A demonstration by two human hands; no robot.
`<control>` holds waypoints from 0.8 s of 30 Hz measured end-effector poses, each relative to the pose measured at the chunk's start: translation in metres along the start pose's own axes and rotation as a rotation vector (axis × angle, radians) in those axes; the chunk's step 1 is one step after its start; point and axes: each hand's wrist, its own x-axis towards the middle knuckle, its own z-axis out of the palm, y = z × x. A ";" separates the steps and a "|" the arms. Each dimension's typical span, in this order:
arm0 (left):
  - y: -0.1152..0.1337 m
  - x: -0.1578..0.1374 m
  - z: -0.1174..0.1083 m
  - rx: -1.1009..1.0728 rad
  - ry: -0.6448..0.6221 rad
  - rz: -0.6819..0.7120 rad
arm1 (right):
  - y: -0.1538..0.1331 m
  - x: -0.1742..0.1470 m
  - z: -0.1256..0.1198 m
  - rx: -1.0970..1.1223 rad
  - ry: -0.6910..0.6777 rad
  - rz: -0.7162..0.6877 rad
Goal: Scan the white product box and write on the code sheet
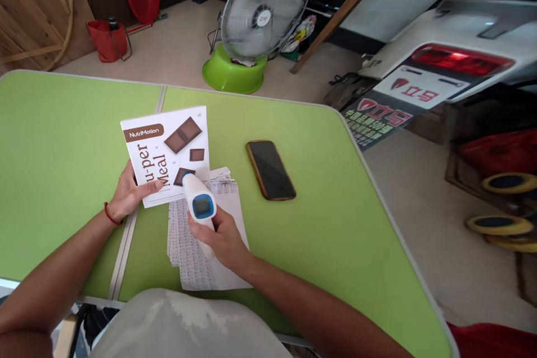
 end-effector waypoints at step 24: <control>0.000 0.001 0.001 0.011 -0.042 0.044 | 0.011 0.001 -0.004 0.113 -0.074 0.139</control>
